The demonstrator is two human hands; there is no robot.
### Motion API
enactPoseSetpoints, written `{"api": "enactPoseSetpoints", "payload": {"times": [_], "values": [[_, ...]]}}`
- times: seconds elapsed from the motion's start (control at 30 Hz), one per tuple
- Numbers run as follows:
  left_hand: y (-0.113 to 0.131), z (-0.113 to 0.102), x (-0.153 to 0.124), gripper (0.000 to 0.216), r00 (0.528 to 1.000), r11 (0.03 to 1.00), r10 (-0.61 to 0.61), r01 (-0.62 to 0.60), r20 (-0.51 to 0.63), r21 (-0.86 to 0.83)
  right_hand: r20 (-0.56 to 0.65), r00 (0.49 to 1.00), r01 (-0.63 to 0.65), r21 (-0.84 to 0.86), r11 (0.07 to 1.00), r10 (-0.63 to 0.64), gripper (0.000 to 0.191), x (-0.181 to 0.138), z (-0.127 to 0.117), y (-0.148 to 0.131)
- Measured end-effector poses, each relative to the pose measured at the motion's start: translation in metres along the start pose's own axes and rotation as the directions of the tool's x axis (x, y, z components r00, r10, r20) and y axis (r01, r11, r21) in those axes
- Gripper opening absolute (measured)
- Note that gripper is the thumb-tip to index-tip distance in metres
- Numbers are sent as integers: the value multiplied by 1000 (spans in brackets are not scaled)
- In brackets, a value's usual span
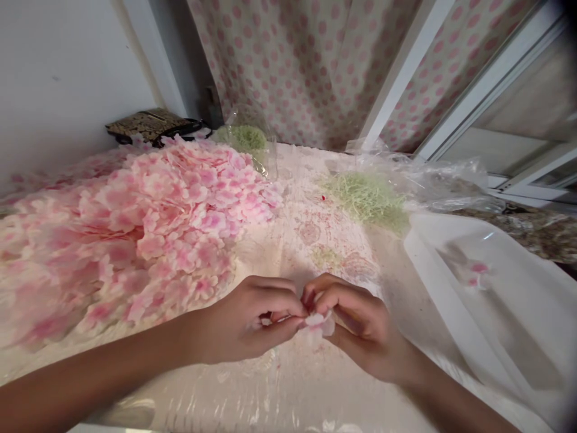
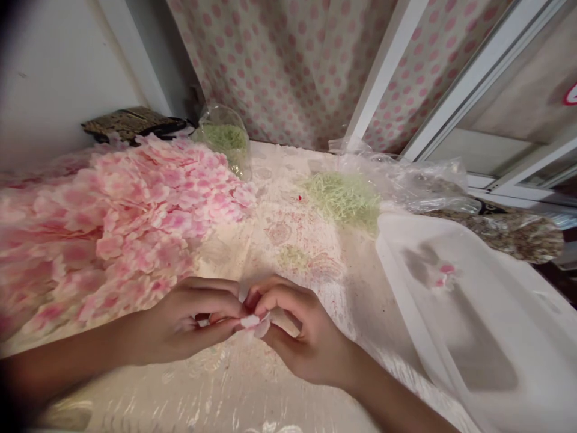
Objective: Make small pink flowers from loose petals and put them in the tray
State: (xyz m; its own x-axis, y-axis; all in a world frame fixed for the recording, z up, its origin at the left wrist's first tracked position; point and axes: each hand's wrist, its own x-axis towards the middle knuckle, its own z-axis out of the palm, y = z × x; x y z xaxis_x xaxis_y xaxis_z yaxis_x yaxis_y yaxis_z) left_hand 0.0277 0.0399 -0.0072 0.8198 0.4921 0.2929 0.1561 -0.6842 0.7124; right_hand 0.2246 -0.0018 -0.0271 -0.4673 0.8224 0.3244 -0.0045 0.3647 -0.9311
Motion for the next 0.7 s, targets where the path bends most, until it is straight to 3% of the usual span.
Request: {"api": "enactPoseSetpoints", "payload": {"times": [0.33, 0.5, 0.6, 0.7], "values": [[4, 2, -2, 17, 997, 1000, -10, 11, 73, -13, 33, 998, -61, 63, 996, 59, 26, -3, 3, 4], [3, 5, -2, 18, 998, 998, -31, 34, 58, -47, 59, 995, -89, 108, 990, 84, 22, 0, 3, 6], [-1, 6, -1, 16, 1000, 1000, -19, 19, -2, -16, 25, 998, -63, 128, 990, 60, 14, 2, 3, 7], [-8, 5, -2, 18, 988, 996, 49, -37, -146, 87, -101, 985, -119, 214, 970, 143, 9, 4, 0, 8]]}}
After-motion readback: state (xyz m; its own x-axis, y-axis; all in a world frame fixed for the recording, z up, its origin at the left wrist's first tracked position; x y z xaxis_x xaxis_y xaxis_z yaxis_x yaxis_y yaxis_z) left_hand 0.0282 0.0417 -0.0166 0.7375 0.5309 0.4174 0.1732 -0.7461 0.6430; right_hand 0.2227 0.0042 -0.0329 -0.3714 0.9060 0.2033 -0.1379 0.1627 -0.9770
